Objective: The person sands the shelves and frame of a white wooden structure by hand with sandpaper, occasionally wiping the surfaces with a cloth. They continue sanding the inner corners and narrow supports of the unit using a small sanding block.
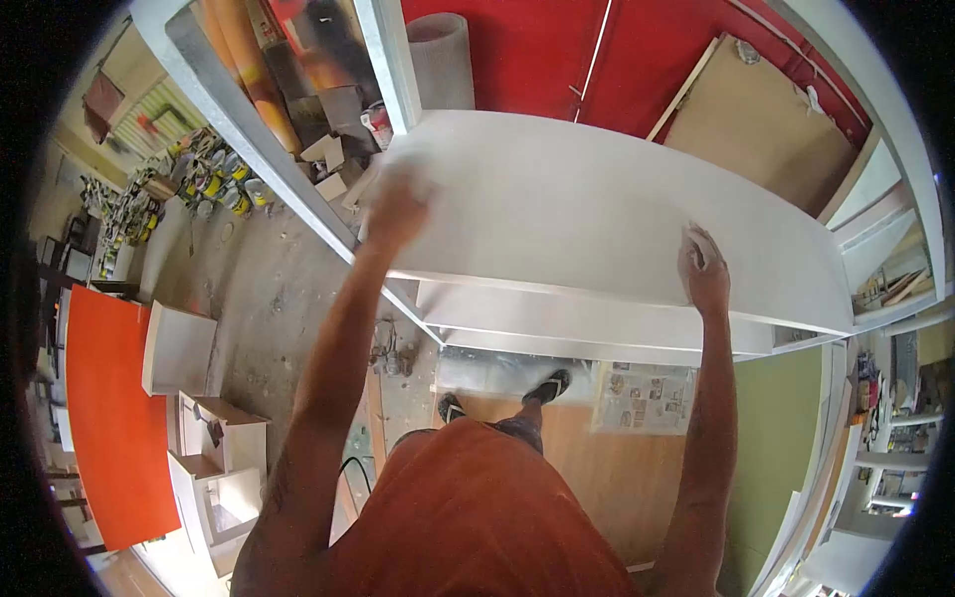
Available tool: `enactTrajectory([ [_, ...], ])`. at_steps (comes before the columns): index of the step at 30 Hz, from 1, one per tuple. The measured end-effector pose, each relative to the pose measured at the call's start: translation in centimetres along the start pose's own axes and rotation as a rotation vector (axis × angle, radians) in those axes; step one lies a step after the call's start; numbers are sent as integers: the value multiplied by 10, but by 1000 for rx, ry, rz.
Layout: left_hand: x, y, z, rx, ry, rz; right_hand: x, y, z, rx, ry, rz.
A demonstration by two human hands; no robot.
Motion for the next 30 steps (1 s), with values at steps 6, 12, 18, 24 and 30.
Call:
enactTrajectory([
  [6, 20, 3, 47, -420, 444, 55, 4, 6, -10, 65, 8, 44],
  [12, -11, -71, 97, 352, -25, -165, 12, 4, 9, 5, -80, 82],
  [18, 48, 41, 52, -217, 315, 88, 4, 1, -7, 56, -43, 147],
  [24, 6, -85, 173, 474, -46, -243, -1, 3, -15, 107, -29, 186],
  [30, 31, 64, 80, -51, 175, -133, -2, 5, -8, 34, -53, 218],
])
Point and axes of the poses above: each hand's wrist, its own y-axis towards the middle knuckle, its own x-axis out of the palm, z = x × y, the point moved 2 cm from there along y, towards the middle knuckle, and after that the axes turned 5 degrees about -x, right-handed, at the moved point
